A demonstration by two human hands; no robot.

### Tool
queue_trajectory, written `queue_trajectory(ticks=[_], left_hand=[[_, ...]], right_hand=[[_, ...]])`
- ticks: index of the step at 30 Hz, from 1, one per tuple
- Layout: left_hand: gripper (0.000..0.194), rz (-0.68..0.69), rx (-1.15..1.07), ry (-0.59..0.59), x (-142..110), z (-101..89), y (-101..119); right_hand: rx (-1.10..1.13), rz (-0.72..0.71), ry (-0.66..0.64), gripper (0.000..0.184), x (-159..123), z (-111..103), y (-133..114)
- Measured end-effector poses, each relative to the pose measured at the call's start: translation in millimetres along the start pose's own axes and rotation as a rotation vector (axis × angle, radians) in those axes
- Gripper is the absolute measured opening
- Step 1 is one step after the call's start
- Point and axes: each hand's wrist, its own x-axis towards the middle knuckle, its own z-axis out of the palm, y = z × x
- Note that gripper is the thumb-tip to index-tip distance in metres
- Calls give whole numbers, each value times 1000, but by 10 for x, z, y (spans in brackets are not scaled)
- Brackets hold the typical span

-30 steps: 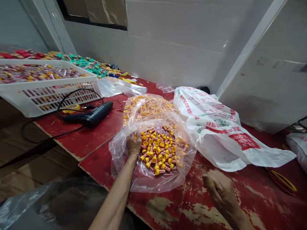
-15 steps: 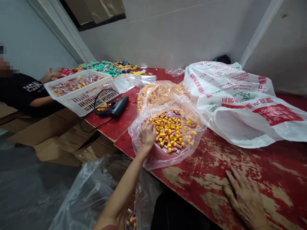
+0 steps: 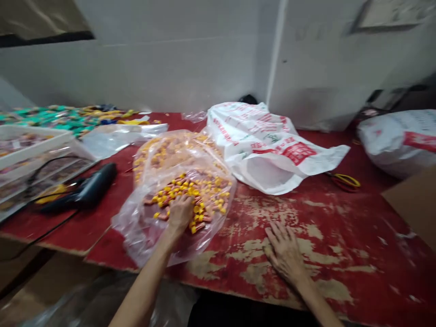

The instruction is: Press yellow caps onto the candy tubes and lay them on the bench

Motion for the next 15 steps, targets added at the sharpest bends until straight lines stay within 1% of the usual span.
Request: queue_trajectory(ticks=[2, 3, 5, 7, 9, 10, 12, 13, 15], left_hand=[[13, 4, 7, 50, 4, -15, -3], [15, -3, 10, 95, -21, -42, 5], [21, -18, -21, 230, -129, -139, 67], [24, -22, -113, 376, -303, -268, 211], [20, -15, -239, 453, -514, -370, 431], [18, -6, -308, 453, -625, -392, 559], [16, 46, -487, 407, -843, -365, 818], [16, 61, -584, 352, -948, -318, 940], [15, 39, -762, 256, -1141, -184, 1155]], right_hand=[[36, 30, 18, 44, 8, -11, -9], [56, 44, 39, 44, 0, -11, -4], [106, 51, 87, 43, -19, -20, 36], [156, 53, 118, 43, 15, -59, 130], [133, 102, 105, 42, 176, -138, 290], [99, 140, 90, 42, 315, -188, 393], [0, 207, 41, 41, 692, -287, 629], [-17, 215, 29, 40, 909, -328, 754], [-52, 224, -15, 34, 1334, -373, 995]])
